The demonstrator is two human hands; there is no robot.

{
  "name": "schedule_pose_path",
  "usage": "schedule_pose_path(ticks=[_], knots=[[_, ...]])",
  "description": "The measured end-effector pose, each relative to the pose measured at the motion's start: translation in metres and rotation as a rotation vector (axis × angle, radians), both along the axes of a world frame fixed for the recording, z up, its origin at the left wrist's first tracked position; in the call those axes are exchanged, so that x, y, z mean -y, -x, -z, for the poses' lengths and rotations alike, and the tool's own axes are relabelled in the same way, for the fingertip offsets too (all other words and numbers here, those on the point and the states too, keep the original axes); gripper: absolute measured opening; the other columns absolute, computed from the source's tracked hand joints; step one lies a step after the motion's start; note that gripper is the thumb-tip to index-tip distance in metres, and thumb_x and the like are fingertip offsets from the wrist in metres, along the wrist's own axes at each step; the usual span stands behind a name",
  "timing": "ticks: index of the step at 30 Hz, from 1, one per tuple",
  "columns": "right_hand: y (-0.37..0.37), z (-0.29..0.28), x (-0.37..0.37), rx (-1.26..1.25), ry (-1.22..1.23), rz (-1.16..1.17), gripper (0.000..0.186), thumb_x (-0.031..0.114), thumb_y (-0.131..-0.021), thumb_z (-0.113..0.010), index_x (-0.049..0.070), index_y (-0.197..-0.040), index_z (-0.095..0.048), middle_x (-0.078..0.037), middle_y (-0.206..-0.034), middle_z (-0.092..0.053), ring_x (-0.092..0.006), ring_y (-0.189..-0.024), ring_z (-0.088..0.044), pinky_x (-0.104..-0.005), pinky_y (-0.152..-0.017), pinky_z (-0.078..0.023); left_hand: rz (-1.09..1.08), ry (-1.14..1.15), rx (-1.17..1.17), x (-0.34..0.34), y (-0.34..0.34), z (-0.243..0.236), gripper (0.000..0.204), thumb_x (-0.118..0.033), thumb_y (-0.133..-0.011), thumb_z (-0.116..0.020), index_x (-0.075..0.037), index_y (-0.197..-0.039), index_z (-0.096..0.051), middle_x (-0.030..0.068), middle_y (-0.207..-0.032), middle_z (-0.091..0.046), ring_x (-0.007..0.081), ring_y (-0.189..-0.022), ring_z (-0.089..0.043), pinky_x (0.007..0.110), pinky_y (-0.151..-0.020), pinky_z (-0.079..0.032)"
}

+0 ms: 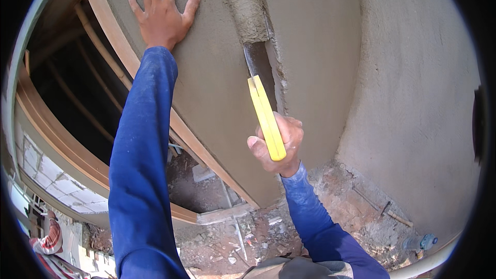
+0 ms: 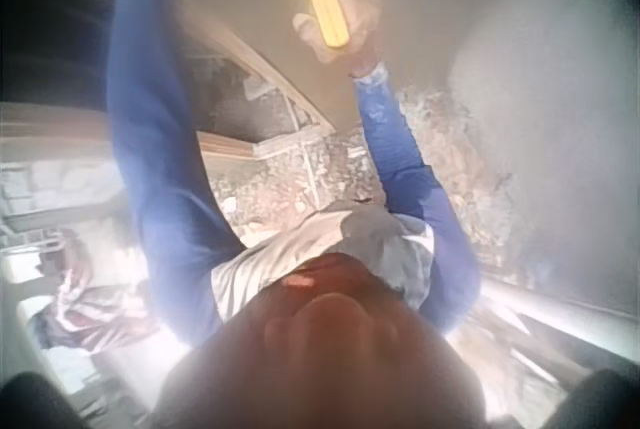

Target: The person uses a hand saw to cut a vertical slot into a concrete wall. They switch to a hammer and chisel to widen the opening and remove debris. The person then uses a utility knife to clean the edges of the cut. The task involves repetitive sawing and chiseling actions to shape the concrete.

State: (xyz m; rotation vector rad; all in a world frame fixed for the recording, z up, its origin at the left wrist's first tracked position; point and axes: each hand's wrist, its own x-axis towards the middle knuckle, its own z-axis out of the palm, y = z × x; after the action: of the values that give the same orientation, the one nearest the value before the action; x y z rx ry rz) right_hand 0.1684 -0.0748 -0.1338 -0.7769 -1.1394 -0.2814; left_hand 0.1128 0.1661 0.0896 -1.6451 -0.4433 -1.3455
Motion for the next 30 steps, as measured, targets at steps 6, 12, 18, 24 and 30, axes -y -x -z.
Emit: schedule_pose_path(ticks=[6, 12, 18, 24, 30], knots=[[-0.019, -0.015, -0.004, -0.045, 0.119, -0.037, 0.027, 0.021, -0.076, -0.073, 0.002, -0.071, -0.054, -0.003, -0.054, -0.048, -0.0149, -0.046, -0.046, -0.031, -0.046, -0.038, 0.008, 0.126, 0.005, 0.029, 0.0, 0.002, 0.082, -0.05, -0.089, -0.061, -0.009, -0.155, -0.032, 0.0163, -0.163, -0.024, 0.0336, -0.152, -0.017, 0.057, -0.121, -0.009], [-0.015, -0.014, -0.015, -0.09, 0.057, -0.03, 0.021, 0.01, -0.073, -0.07, 0.003, -0.068, -0.05, -0.005, -0.052, -0.049, -0.0155, -0.043, -0.048, -0.0313, -0.045, -0.04, 0.004, 0.107, -0.001, 0.032, 0.001, -0.004, 0.082, -0.051, -0.089, -0.059, -0.009, -0.155, -0.033, 0.0167, -0.163, -0.024, 0.0337, -0.152, -0.017, 0.058, -0.121, -0.009], [0.013, -0.008, 0.005, -0.028, 0.018, 0.0, 0.021, 0.008, -0.074, -0.07, 0.003, -0.068, -0.051, -0.005, -0.054, -0.051, -0.0152, -0.044, -0.048, -0.0305, -0.045, -0.039, -0.001, 0.117, -0.005, 0.03, 0.008, 0.003, 0.082, -0.052, -0.089, -0.059, -0.009, -0.155, -0.033, 0.0167, -0.163, -0.024, 0.0332, -0.152, -0.018, 0.058, -0.121, -0.009], [-0.007, -0.026, -0.019, -0.103, 0.043, -0.041, 0.019, 0.009, -0.077, -0.069, 0.003, -0.07, -0.052, -0.004, -0.054, -0.051, -0.0144, -0.044, -0.049, -0.0295, -0.045, -0.04, 0.02, 0.118, 0.012, 0.03, 0.005, -0.003, 0.083, -0.053, -0.089, -0.058, -0.01, -0.155, -0.032, 0.0168, -0.163, -0.023, 0.0322, -0.152, -0.017, 0.058, -0.121, -0.009], [0.002, -0.02, -0.005, -0.045, -0.018, 0.052, 0.023, 0.015, -0.077, -0.071, 0.003, -0.07, -0.052, -0.004, -0.052, -0.049, -0.0165, -0.043, -0.049, -0.0314, -0.044, -0.04, 0.041, 0.127, 0.011, 0.034, 0.005, -0.005, 0.083, -0.052, -0.089, -0.059, -0.01, -0.156, -0.031, 0.0163, -0.164, -0.022, 0.0323, -0.152, -0.017, 0.058, -0.122, -0.008]])
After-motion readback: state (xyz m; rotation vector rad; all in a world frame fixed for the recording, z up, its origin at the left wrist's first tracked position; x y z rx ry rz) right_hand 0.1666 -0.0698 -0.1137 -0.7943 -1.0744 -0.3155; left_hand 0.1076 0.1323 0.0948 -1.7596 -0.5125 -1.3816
